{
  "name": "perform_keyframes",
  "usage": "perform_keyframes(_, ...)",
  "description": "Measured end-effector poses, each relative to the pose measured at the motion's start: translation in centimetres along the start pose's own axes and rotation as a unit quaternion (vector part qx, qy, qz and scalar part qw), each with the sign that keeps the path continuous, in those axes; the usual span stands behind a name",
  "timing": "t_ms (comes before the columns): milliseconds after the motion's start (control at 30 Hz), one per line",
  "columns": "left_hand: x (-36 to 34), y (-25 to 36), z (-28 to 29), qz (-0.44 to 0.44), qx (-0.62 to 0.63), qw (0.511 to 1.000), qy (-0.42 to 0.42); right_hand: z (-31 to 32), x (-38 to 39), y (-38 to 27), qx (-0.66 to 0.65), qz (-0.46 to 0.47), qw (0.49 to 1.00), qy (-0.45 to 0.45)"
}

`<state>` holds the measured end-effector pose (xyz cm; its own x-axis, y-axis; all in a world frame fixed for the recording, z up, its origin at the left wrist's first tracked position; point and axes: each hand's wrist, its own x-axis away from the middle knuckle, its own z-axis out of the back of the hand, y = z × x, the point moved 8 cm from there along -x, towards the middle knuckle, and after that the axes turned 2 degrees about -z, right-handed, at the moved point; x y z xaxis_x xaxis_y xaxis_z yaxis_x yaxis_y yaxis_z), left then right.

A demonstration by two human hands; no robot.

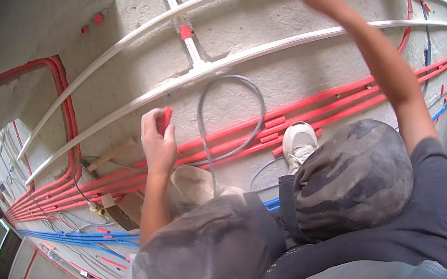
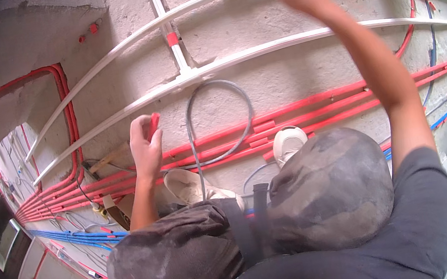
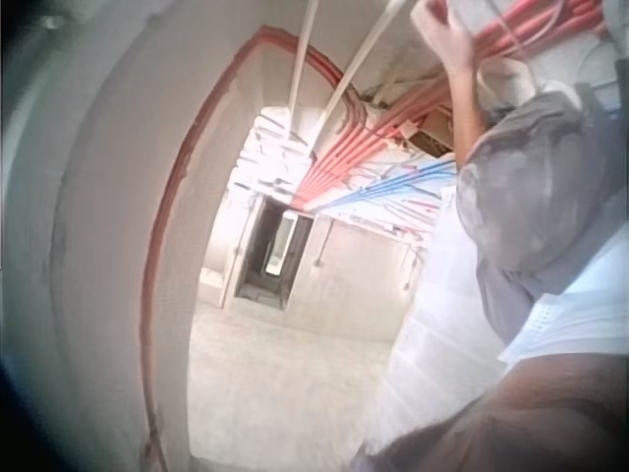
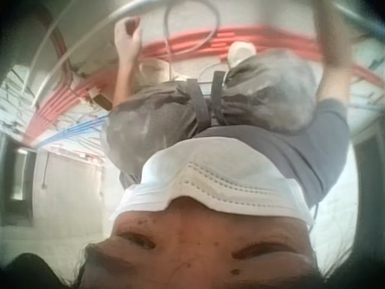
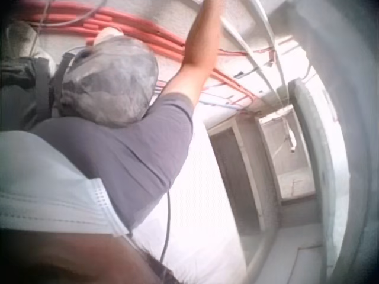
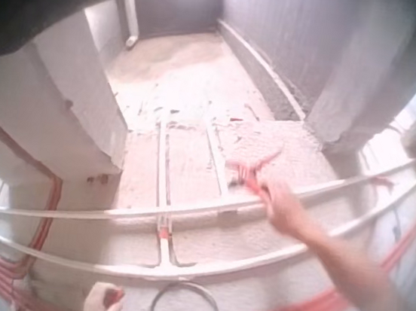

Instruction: The person secures white PVC pipes to a concrete wall using red plastic clips and a hammer. They repeatedly position the clips over the pipes and tap them into place while moving along the wall.

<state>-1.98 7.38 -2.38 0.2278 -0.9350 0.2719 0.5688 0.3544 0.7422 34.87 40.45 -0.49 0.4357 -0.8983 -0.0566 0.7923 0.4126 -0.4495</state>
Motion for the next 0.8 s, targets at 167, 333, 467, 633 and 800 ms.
perform_keyframes(167, -0.2, 3.6, -5.7, 0.027, 0.203, 0.977, -0.057, 0.5, 22.3, -7.3, -0.136, 0.000, 0.990, -0.044)
perform_keyframes(333, -0.8, 6.8, -10.4, 0.129, 0.246, 0.951, -0.134, -2.5, 31.4, -4.4, -0.104, -0.146, 0.980, -0.086)
perform_keyframes(467, -0.9, 7.5, -11.7, 0.105, 0.353, 0.922, -0.118, -1.6, 28.5, -4.9, 0.042, -0.063, 0.986, -0.151)
perform_keyframes(633, -1.5, 8.9, -11.2, 0.111, 0.382, 0.912, -0.095, -3.5, 27.2, -2.6, 0.125, 0.024, 0.942, -0.312)
perform_keyframes(800, -2.0, 9.0, -9.9, 0.119, 0.453, 0.881, -0.064, -3.4, 26.7, 0.1, -0.010, 0.009, 0.953, -0.304)
